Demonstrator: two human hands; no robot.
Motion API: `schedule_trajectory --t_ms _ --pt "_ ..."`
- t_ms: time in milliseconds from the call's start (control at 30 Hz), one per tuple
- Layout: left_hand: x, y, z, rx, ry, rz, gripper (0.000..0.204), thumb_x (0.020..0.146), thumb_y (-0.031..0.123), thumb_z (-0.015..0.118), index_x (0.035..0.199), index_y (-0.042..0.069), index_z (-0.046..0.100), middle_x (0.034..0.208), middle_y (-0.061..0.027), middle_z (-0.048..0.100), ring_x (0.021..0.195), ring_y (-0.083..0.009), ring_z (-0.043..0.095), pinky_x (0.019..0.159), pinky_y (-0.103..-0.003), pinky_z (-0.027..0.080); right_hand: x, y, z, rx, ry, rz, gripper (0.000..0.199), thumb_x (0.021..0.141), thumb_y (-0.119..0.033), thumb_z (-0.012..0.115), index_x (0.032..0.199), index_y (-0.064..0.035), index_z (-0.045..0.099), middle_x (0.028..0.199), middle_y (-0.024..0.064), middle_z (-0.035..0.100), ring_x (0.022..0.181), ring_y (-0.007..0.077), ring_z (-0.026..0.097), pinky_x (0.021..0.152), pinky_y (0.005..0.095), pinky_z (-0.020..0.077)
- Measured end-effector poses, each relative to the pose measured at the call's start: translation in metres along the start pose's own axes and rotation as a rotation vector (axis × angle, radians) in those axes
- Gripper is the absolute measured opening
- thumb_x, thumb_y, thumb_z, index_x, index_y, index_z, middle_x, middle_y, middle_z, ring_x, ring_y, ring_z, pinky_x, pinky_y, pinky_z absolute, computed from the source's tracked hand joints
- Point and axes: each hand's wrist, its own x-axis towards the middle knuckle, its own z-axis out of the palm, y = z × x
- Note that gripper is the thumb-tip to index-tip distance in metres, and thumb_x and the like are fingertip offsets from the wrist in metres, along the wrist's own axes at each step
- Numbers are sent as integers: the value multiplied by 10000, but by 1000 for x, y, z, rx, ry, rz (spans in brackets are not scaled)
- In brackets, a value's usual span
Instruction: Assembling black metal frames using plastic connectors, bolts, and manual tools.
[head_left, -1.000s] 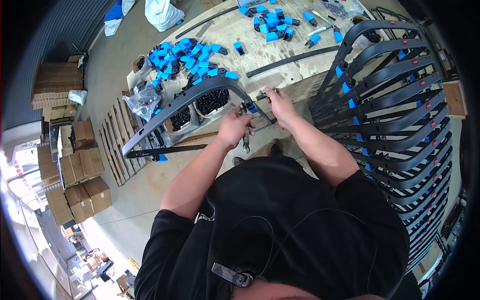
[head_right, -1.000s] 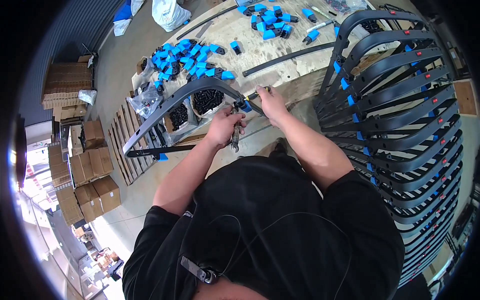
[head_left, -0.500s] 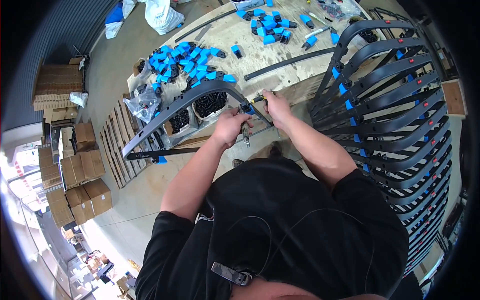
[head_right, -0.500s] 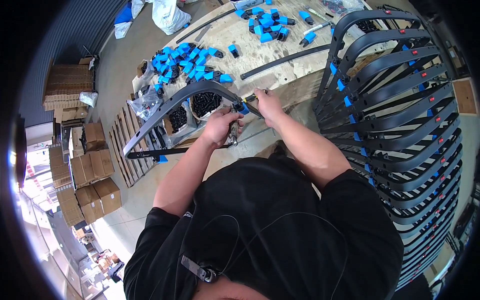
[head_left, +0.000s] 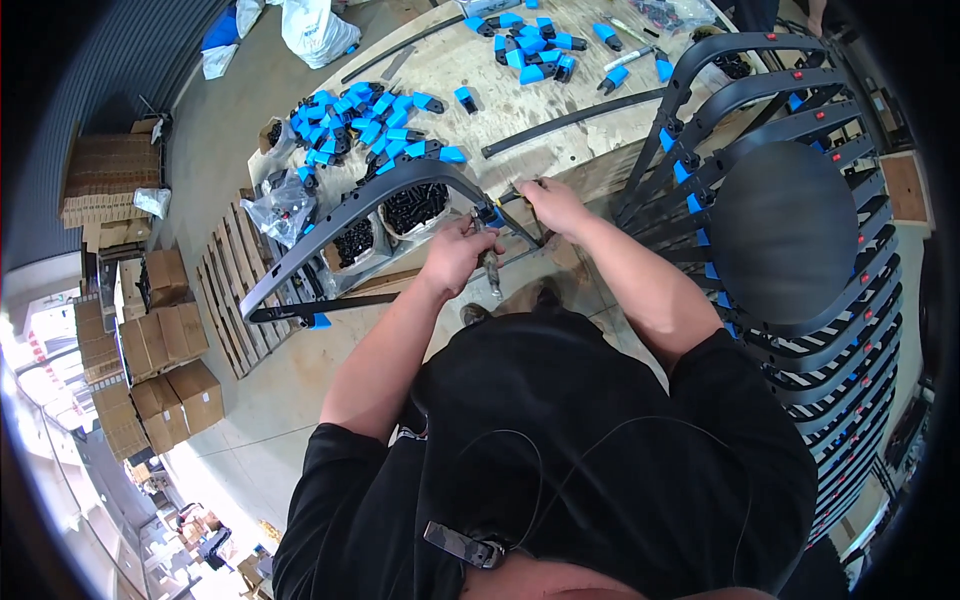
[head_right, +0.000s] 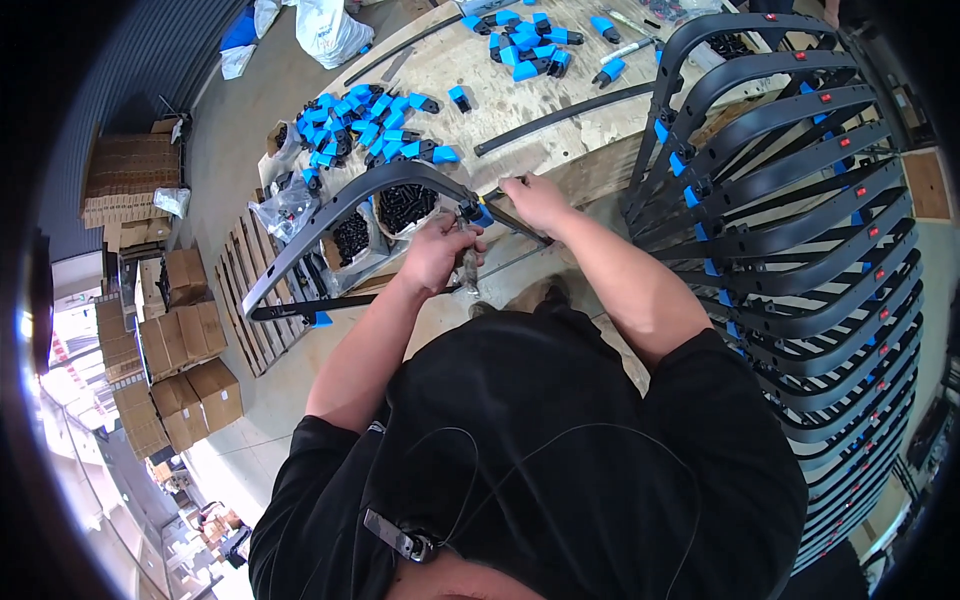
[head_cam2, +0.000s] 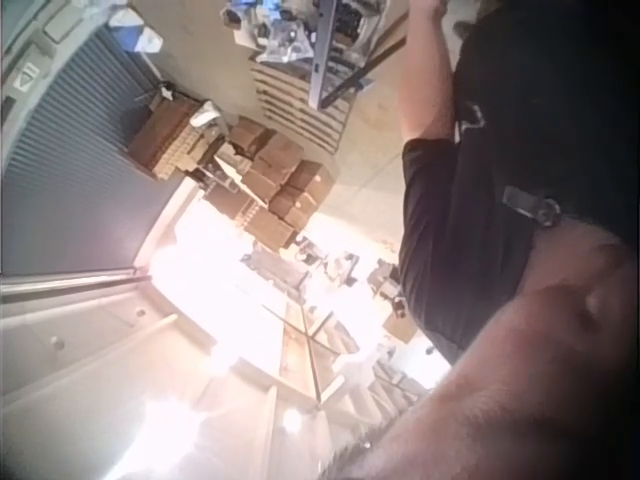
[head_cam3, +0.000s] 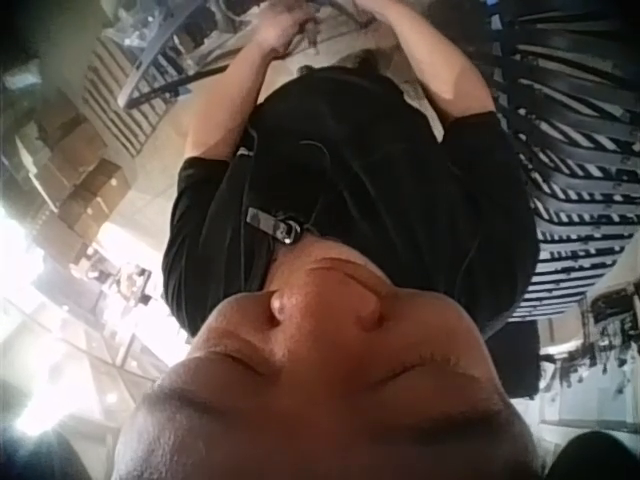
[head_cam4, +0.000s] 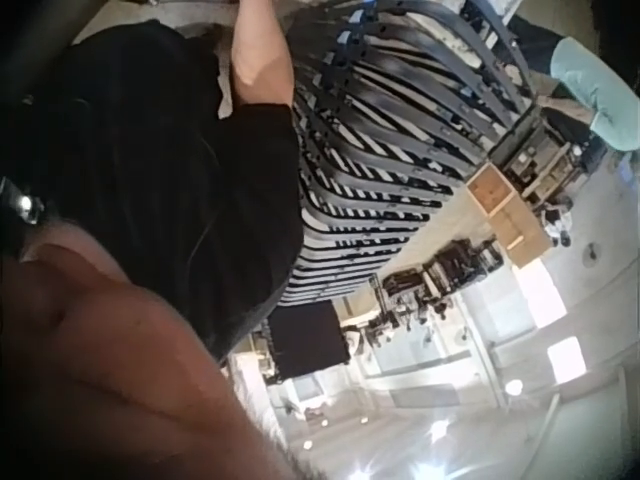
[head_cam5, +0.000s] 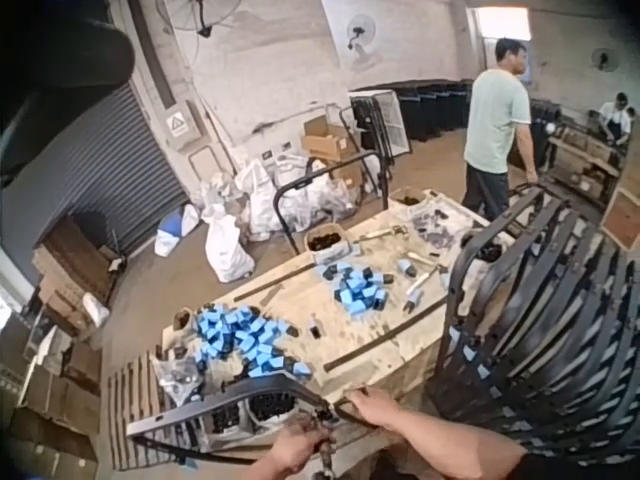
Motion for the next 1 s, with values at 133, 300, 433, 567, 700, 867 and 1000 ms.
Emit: schedule_trajectory --t_ms 133,300,433,567,700,867,1000 --pt "16 -35 5 207 103 224 296 949 157 642 1099 -92 585 922 -156 680 828 -236 708 663 -366 609 -3 -28 -1 -26 -78 345 454 957 -425 596 928 23 670 735 97 661 630 206 608 612 385 471" --pt "43 -35 2 872 224 36 404 878 264 688 990 -115 605 816 -176 703 667 -280 717 651 -397 599 12 -16 -4 -30 -76 298 452 950 -424 610 920 25 656 824 121 663 678 210 608 617 376 459" --pt "30 2 -14 -35 -144 -257 365 868 266 648 990 -75 611 826 -119 684 739 -233 691 656 -359 552 26 21 2 15 27 86 480 970 -413 571 1010 53 677 960 153 692 736 228 631 681 353 486" --pt "14 -13 -11 -98 -237 -138 431 882 333 625 1041 -65 575 878 -104 679 778 -201 660 672 -327 522 1 -11 9 -83 24 73 488 979 -402 550 1027 66 680 903 149 695 715 240 632 692 370 498" --pt "28 -47 -10 762 80 105 430 918 336 591 1056 -70 566 867 -103 676 749 -210 665 664 -343 535 -4 -34 7 -104 -46 377 418 984 -390 562 929 9 674 826 106 679 724 185 642 647 348 503" --pt "29 -15 -25 -472 -330 -236 288 929 252 592 1024 -20 587 771 -81 635 614 -195 616 531 -347 486 21 7 17 121 63 123 428 987 -400 564 1001 24 620 818 119 668 668 170 606 572 339 461" --pt "19 -20 -5 653 -72 -5 260 897 243 624 974 -1 668 765 -138 695 699 -268 716 633 -383 563 8 -5 22 63 95 230 455 968 -356 587 1144 63 566 831 138 665 670 182 604 612 324 452"
